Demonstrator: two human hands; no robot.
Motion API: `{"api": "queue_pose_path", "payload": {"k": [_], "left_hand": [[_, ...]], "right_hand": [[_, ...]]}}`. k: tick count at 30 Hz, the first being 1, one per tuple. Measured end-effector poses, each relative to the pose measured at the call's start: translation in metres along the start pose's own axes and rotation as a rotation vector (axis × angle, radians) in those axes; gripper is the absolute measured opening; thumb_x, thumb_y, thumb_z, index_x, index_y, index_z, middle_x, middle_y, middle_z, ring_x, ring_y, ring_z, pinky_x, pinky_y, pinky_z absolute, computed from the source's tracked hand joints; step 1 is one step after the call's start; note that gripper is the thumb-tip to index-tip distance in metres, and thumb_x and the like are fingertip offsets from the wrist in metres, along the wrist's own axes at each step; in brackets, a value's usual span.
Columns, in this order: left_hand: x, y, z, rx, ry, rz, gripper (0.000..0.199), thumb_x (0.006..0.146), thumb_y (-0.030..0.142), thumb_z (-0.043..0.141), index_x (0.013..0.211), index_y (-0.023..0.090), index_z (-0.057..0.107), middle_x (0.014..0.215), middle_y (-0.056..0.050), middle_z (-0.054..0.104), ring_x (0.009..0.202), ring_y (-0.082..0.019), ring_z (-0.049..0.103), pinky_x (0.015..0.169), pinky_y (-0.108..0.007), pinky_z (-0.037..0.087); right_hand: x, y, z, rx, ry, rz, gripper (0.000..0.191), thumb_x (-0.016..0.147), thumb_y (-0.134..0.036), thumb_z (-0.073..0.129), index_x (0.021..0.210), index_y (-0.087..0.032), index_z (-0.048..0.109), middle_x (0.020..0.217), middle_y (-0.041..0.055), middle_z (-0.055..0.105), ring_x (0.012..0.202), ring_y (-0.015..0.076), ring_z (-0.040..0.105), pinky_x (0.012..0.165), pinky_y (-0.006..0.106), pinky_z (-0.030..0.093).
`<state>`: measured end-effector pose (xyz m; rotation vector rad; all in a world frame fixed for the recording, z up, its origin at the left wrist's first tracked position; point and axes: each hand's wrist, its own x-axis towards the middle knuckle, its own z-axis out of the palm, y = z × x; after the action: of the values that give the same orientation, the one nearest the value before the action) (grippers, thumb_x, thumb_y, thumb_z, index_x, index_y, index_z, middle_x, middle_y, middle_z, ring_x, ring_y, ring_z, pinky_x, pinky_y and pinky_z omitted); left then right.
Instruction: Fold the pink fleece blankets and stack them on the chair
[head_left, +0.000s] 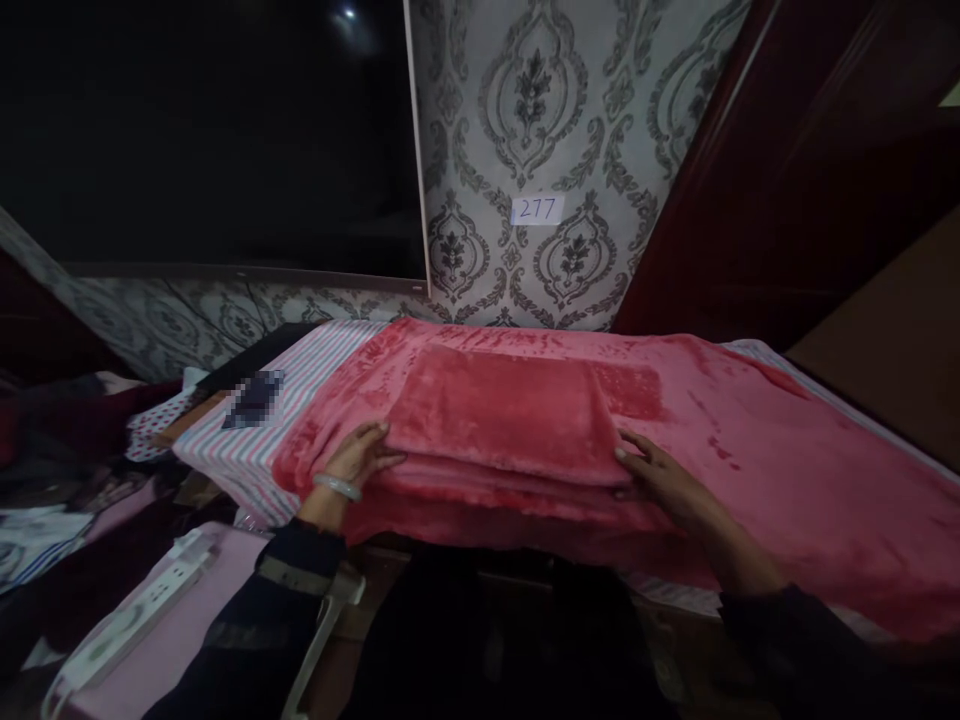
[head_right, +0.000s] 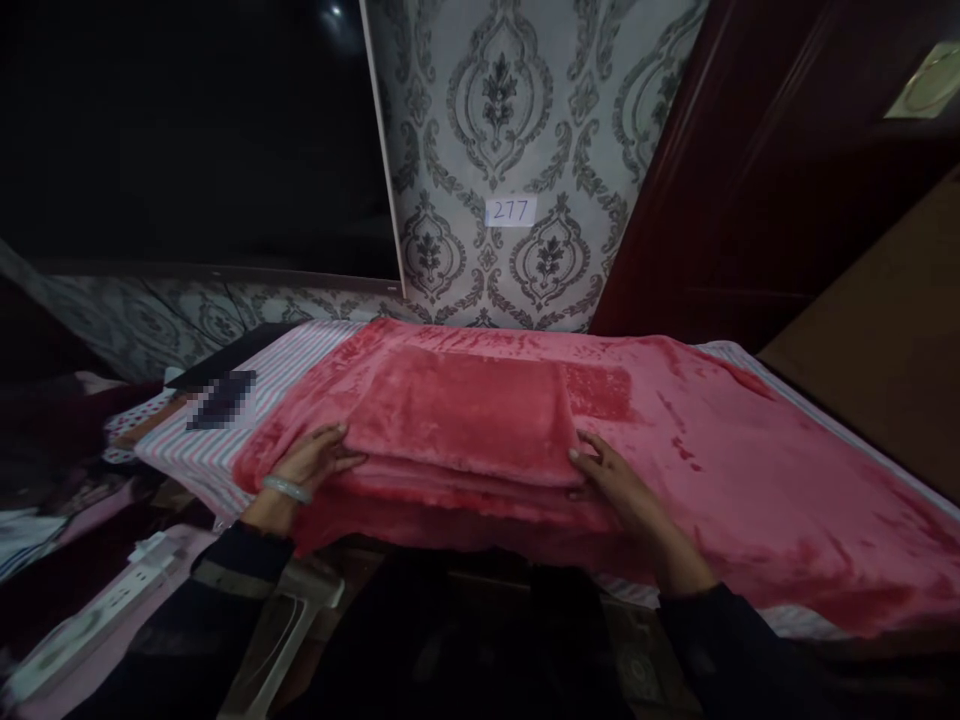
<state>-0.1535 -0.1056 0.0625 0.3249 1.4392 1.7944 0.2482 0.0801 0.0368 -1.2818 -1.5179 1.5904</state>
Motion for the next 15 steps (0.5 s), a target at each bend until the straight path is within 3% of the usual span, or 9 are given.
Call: {"api": "queue_pose_path", "payload": {"k": [3,7,12,15], "left_hand": [[-0.006,-0.006,-0.002,-0.125,0.044,-0.052,0.014,0.075,0.002,0.063,0.076,0.015,0.058,0.065,0.003,0.062,0.056,-0.015,0.067,0.075,-0.045,0.066],[-0.009,-0.014,-0.001,-0.226,0.128,-0.048,0.015,0.075,0.001,0.057,0.073,0.015,0.058,0.063,0.001,0.060,0.059,-0.016,0.068,0.077,-0.043,0.066],[-0.008,-0.014,0.005,-0.250,0.170,-0.092,0.011,0.081,0.006,0.056,0.076,0.016,0.057,0.071,-0.003,0.063,0.062,-0.019,0.069,0.070,-0.041,0.066],[-0.007,-0.010,0.013,-0.249,0.143,-0.081,0.011,0.079,0.005,0.060,0.078,0.016,0.059,0.073,-0.001,0.063,0.061,-0.015,0.066,0.069,-0.035,0.065]], "right_hand": [[0.003,-0.002,0.009,0.152,-0.016,0.011,0.066,0.082,-0.042,0.071,0.143,-0.026,0.051,0.120,0.0085,0.071,0.103,0.0258,0.072,0.081,0.039,0.064],[0.014,-0.005,0.022,0.238,0.040,-0.016,0.061,0.080,-0.039,0.073,0.138,-0.029,0.056,0.130,0.0067,0.069,0.123,0.0259,0.064,0.101,0.040,0.057],[0.029,-0.005,0.030,0.278,-0.030,-0.092,0.067,0.072,-0.028,0.075,0.137,-0.031,0.059,0.127,0.0037,0.072,0.126,0.0277,0.062,0.105,0.042,0.054],[0.033,-0.006,0.029,0.293,0.007,-0.098,0.077,0.068,-0.025,0.075,0.142,-0.030,0.055,0.125,0.0028,0.072,0.121,0.0276,0.066,0.103,0.041,0.056]]}}
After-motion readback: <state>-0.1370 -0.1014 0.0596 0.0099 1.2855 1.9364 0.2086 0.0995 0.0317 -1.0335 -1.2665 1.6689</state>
